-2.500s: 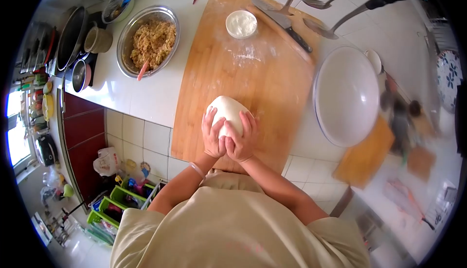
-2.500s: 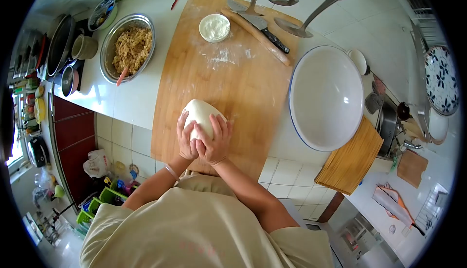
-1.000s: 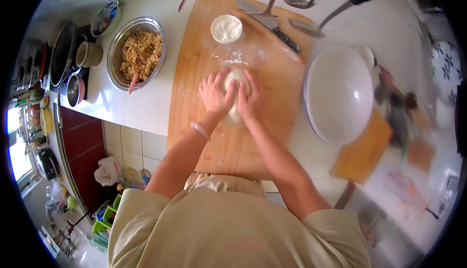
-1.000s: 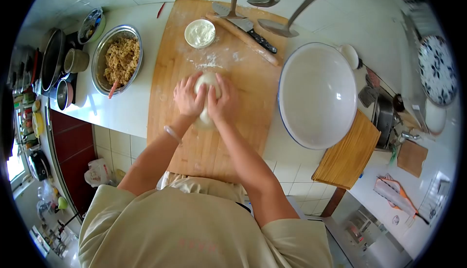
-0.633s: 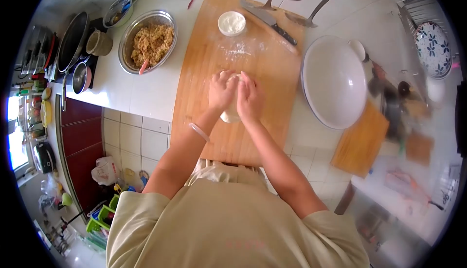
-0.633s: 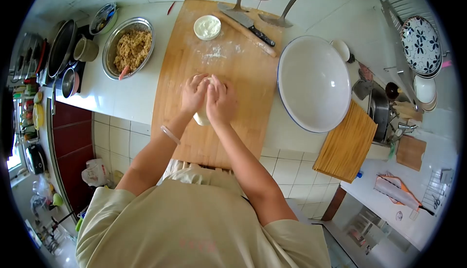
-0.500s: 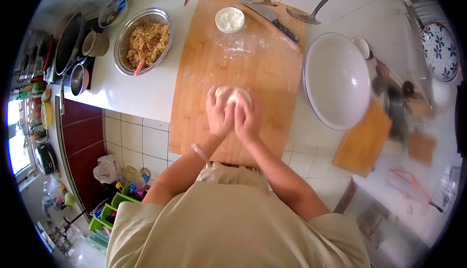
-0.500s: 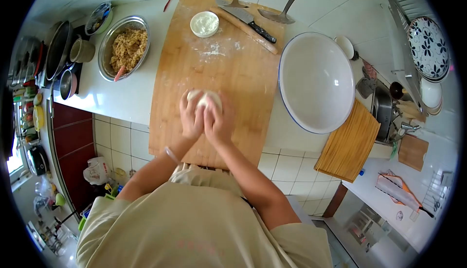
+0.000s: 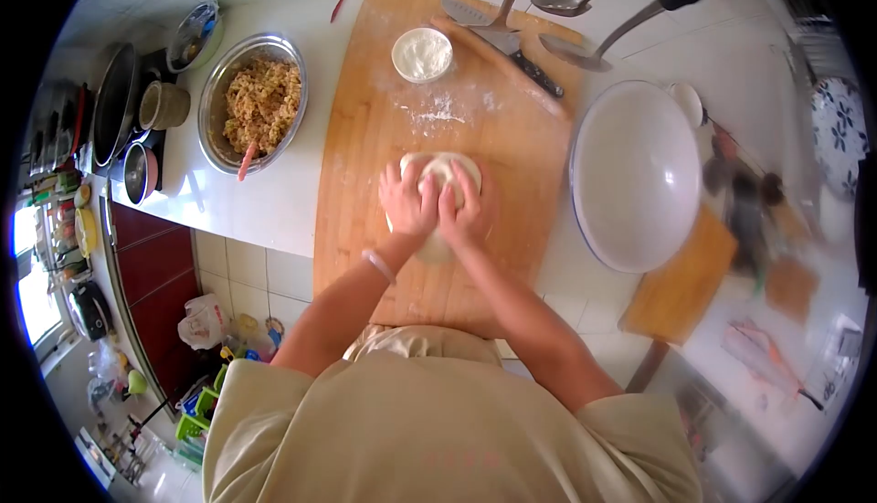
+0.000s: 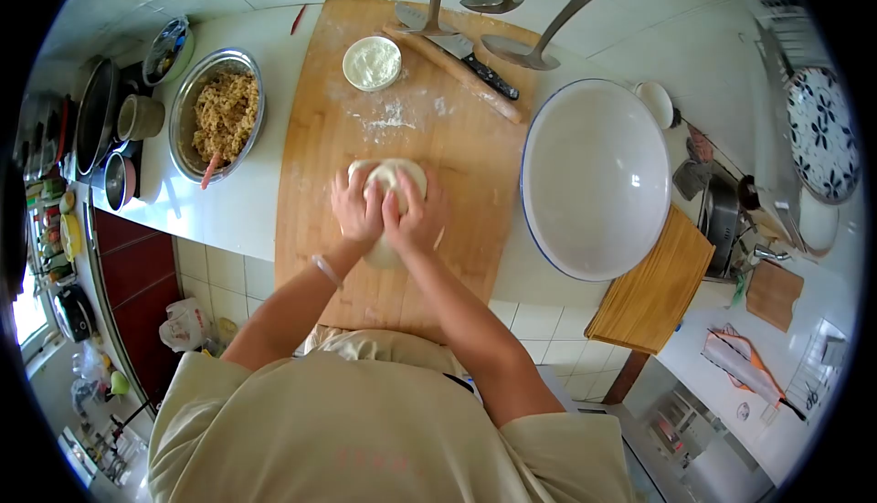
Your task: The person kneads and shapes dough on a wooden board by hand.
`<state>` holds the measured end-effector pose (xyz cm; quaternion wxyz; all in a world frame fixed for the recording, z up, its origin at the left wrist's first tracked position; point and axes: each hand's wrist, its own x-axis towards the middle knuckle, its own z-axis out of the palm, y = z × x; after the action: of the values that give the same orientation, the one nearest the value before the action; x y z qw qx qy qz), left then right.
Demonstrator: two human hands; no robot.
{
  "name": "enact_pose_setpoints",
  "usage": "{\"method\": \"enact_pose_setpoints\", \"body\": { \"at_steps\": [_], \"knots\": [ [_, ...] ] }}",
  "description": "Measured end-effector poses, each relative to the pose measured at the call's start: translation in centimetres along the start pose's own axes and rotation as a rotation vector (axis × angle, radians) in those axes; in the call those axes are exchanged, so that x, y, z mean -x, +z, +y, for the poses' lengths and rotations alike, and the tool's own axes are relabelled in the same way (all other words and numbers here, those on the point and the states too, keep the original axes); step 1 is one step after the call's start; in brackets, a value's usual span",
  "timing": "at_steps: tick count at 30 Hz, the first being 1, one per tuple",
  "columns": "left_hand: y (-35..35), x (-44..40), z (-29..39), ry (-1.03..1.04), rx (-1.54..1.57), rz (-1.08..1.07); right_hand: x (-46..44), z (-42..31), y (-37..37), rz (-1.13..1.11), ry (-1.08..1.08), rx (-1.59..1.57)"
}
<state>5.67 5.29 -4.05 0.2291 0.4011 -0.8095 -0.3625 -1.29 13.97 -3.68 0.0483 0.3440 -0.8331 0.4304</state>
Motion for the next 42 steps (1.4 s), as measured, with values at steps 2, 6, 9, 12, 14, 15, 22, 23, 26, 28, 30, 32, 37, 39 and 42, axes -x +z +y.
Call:
{"method": "enact_pose_setpoints", "body": {
  "at_steps": [2, 6, 9, 12, 14, 15, 22, 23, 26, 28, 30, 32, 37, 39, 42],
  "knots": [
    [0.4, -2.6, 1.0, -0.171, -0.084, -0.123, -1.8, -0.3, 1.0, 0.031, 0.262, -0.015],
    [-1.1, -6.2, 1.7, -0.321, 0.34, -0.205, -2.9, -0.1, -0.2, -0.004, 0.322, -0.336],
    [-3.0, -3.7, 2.1, -0.375, 0.55, -0.232, -0.6, -4.3, -4.1, -0.054, 0.479, -0.425],
    [-3.4, 2.7, 1.6, 0.107, 0.135, -0.097, 1.4, -4.7, -3.2, -0.162, 0.266, -0.181],
    [-4.1, 5.5, 1.0, 0.151, 0.158, -0.066, 3.5, -4.3, -3.8, -0.131, 0.142, -0.155],
    [-4.4, 6.8, 0.6, 0.197, 0.186, -0.025, 4.7, -4.3, -4.3, -0.1, 0.009, -0.127],
    [-3.2, 9.8, -4.0, 0.39, 0.108, 0.026, 8.1, -2.4, -4.7, -0.152, -0.18, 0.012],
    [-2.7, 8.5, -4.0, 0.387, 0.079, 0.024, 7.4, -2.0, -4.3, -0.152, -0.166, 0.013],
    [-2.2, 4.8, -2.8, 0.361, 0.061, -0.006, 4.8, -0.8, -2.8, -0.121, -0.105, -0.025],
    [-2.0, 2.5, -1.9, 0.374, 0.06, -0.022, 3.1, -0.2, -2.0, -0.104, -0.043, -0.038],
    [-1.6, 0.6, -0.7, 0.24, 0.113, -0.087, 1.6, 0.2, -1.2, -0.08, 0.033, -0.048],
    [-0.7, -1.5, -0.6, 0.207, 0.071, -0.116, -0.3, 0.7, -0.1, -0.039, 0.095, -0.054],
    [-1.5, -5.9, 1.2, 0.073, 0.136, -0.314, -3.4, 1.1, 0.6, -0.049, 0.518, -0.209],
    [-2.5, -6.4, 0.5, -0.284, 0.929, -0.32, -1.8, -0.4, -1.5, 0.007, 0.393, -0.286],
    [-3.8, -3.0, 0.4, -0.173, 0.421, -0.242, 0.4, -4.0, -4.0, -0.16, 0.54, -0.432]
  ]
}}
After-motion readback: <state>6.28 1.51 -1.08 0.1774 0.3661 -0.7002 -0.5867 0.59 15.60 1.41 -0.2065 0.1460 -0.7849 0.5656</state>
